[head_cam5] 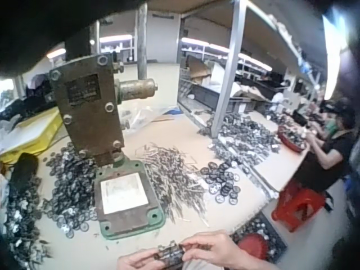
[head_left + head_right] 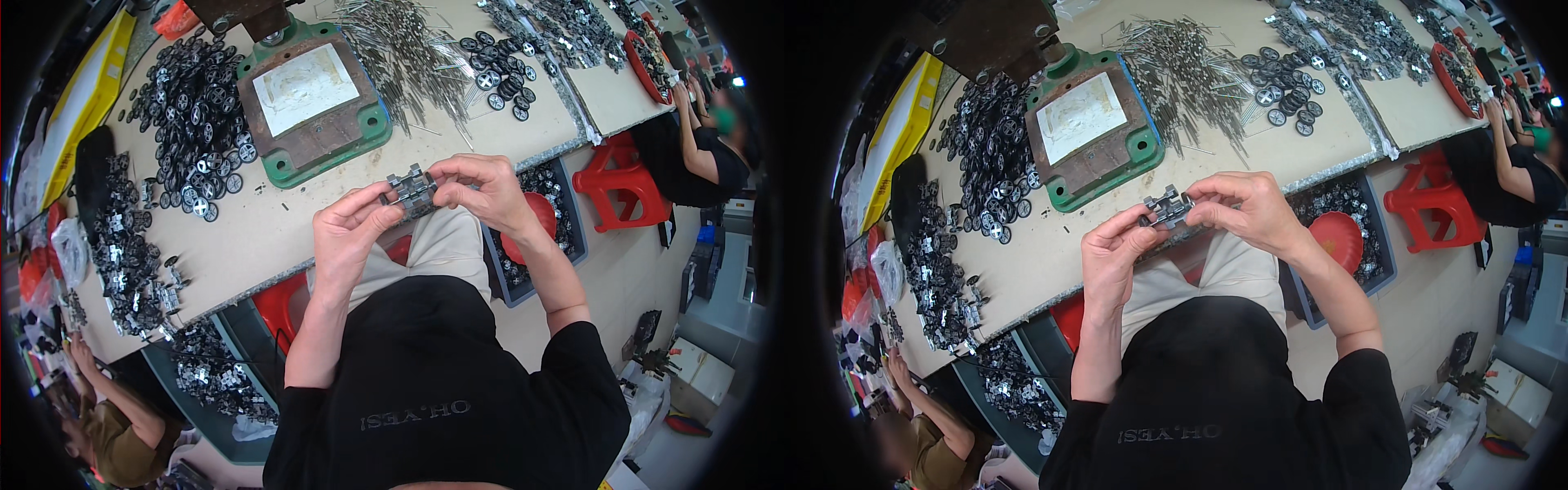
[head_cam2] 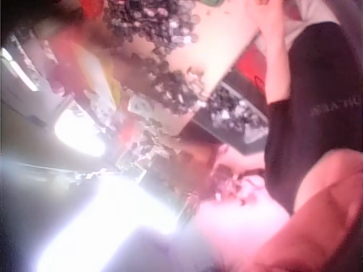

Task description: Assembling small mechanical components and using a manual press at a factory workbench.

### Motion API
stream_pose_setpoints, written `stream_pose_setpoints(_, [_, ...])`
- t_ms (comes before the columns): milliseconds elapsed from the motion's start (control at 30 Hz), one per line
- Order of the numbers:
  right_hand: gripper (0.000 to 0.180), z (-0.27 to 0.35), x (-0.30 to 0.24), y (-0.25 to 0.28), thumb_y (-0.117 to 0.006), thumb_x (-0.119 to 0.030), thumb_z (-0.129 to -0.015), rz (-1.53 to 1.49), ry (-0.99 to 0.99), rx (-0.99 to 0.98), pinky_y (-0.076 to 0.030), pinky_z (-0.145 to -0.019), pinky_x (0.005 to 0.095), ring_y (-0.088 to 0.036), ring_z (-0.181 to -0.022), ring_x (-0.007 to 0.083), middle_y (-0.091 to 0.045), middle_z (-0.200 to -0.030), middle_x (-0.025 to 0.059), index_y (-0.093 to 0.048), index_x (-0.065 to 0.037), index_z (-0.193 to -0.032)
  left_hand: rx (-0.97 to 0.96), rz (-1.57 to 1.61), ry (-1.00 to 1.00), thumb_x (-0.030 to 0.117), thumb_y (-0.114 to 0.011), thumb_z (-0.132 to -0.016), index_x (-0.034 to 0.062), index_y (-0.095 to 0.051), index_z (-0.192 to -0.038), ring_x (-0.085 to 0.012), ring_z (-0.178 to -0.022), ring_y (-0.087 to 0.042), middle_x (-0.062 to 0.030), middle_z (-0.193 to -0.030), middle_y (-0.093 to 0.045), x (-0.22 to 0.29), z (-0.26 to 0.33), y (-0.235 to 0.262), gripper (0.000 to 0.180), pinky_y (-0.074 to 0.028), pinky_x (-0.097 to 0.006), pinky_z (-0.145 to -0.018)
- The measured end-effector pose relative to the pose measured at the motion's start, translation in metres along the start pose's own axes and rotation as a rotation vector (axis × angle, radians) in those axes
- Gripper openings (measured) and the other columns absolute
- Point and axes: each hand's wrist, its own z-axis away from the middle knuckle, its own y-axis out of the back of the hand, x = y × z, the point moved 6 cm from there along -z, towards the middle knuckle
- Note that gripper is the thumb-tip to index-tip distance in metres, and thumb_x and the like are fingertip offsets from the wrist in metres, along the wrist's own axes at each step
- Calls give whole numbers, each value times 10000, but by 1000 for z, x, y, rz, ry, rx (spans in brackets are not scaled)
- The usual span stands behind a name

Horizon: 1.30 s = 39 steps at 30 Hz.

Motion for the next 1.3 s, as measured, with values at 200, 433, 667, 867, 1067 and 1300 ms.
stream_pose_setpoints(200, [274,2,-1,0,-623,-3,-793,-138,-67,-37,-481,-556,206,-612,-666,81,-653,-793,75,-603,27,-1065,3,26,54,-66,-636,-777,-75,-574,-1086,-151,-853,-627,-100,-968,-617,-5,-2,-1,315,-507,-237,-786])
stream_pose_setpoints(433, [219,-1,-7,4,-629,-58,-809,-78,-82,82,-436,-493,198,-575,-604,63,-643,-767,55,-627,19,-1014,13,11,51,-64,-638,-777,-71,-578,-1081,-138,-842,-625,-91,-962,-622,-8,-4,0,310,-505,-230,-779])
stream_pose_setpoints(667, [256,0,8,-4,-653,-86,-803,-106,-245,9,-441,-509,199,-563,-622,59,-634,-788,50,-615,19,-1033,0,13,60,-52,-641,-782,-70,-564,-1098,-138,-842,-625,-98,-959,-621,-7,-4,1,326,-503,-230,-779])
stream_pose_setpoints(867, [291,-7,-17,-3,-675,-53,-763,-22,9,-42,-455,-553,232,-561,-646,97,-622,-863,69,-622,-1,-1045,-13,20,87,-12,-642,-798,-43,-558,-1120,-124,-825,-617,-91,-929,-631,-1,-4,-9,334,-499,-236,-771])
stream_pose_setpoints(1067, [376,-32,-66,-11,-692,-18,-691,336,288,-216,-477,-591,254,-571,-694,146,-632,-956,87,-629,-30,-1062,-222,-580,47,40,-680,-779,-65,-582,-1044,-106,-792,-605,-53,-872,-621,42,-21,-12,302,-488,-224,-697])
stream_pose_setpoints(1300, [351,-92,-109,53,-664,-77,-743,546,510,56,-463,-564,232,-568,-681,125,-637,-951,76,-620,-49,-1090,153,-708,-414,58,-641,-773,-54,-598,-990,-102,-728,-597,-86,-826,-653,129,-96,28,248,-461,-217,-666])
